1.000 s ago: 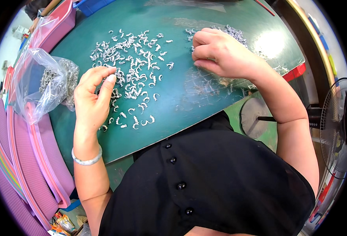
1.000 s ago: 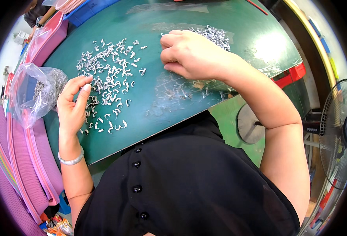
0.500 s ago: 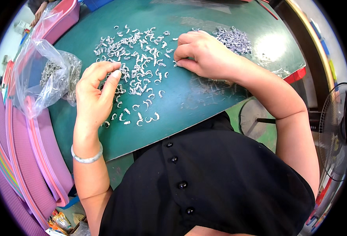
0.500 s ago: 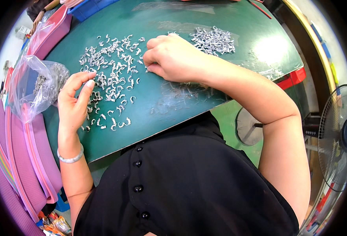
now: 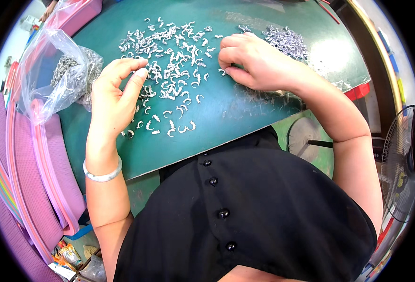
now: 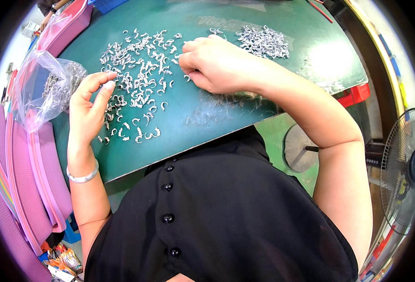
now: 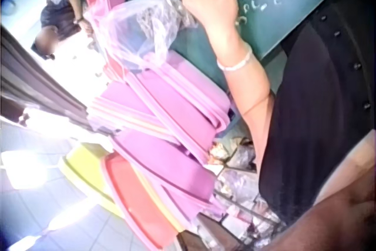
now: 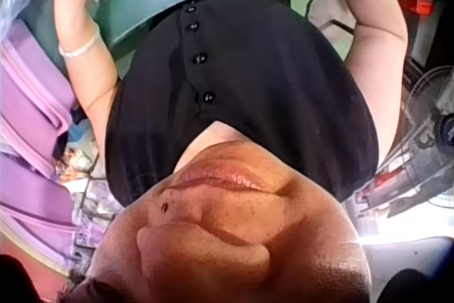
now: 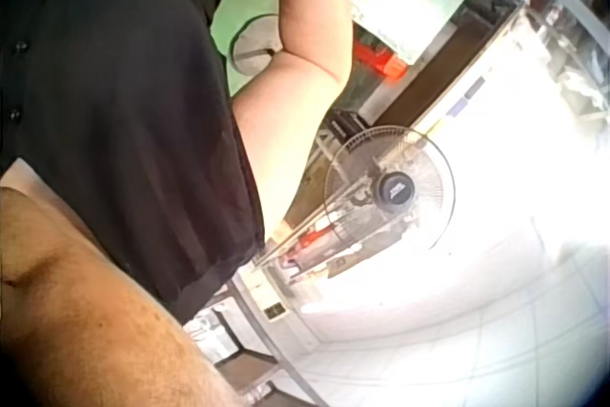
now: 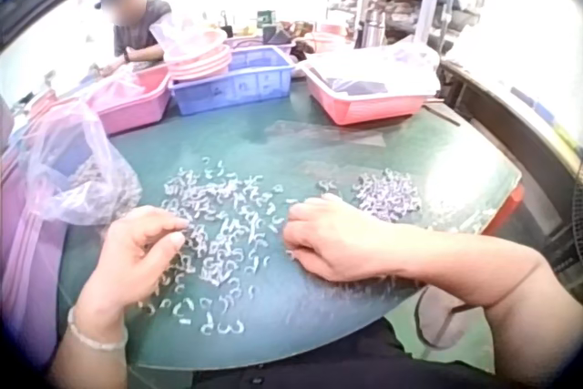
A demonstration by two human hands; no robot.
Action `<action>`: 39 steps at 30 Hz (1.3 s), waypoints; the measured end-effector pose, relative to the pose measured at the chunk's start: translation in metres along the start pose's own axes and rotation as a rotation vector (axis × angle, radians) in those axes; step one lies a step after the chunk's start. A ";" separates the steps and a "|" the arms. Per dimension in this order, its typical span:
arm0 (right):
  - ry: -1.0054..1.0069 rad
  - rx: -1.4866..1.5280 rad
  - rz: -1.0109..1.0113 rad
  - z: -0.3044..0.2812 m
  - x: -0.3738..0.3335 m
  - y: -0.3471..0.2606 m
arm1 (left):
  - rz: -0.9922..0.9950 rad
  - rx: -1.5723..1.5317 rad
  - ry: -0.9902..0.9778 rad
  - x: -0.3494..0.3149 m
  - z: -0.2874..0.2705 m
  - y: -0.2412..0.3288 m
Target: The person sorts small, silver-colored metal clips on a green workbench, picking them up one by one and grouping them together.
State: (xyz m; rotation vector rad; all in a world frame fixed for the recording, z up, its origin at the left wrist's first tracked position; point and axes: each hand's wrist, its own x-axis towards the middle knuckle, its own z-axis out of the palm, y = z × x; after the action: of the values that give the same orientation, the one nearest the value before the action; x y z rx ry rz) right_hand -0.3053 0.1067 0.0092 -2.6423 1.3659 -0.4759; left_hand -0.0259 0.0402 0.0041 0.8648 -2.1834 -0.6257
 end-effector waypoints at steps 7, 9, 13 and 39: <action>0.057 0.061 -0.048 0.006 -0.002 -0.003 | -0.015 0.005 -0.014 -0.011 0.000 0.000; 0.093 0.062 -0.053 0.008 -0.001 -0.006 | -0.018 0.040 -0.016 -0.018 -0.002 0.003; 0.108 0.014 -0.089 0.011 -0.003 -0.011 | 0.024 0.138 -0.031 -0.030 -0.006 0.005; 0.089 0.057 -0.190 0.027 0.013 -0.036 | 0.078 0.156 0.053 -0.081 0.003 0.034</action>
State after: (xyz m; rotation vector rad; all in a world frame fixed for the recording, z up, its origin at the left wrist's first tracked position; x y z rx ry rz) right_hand -0.2614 0.1160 -0.0036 -2.7473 1.1099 -0.6524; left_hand 0.0021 0.1227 -0.0101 0.8615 -2.2284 -0.3938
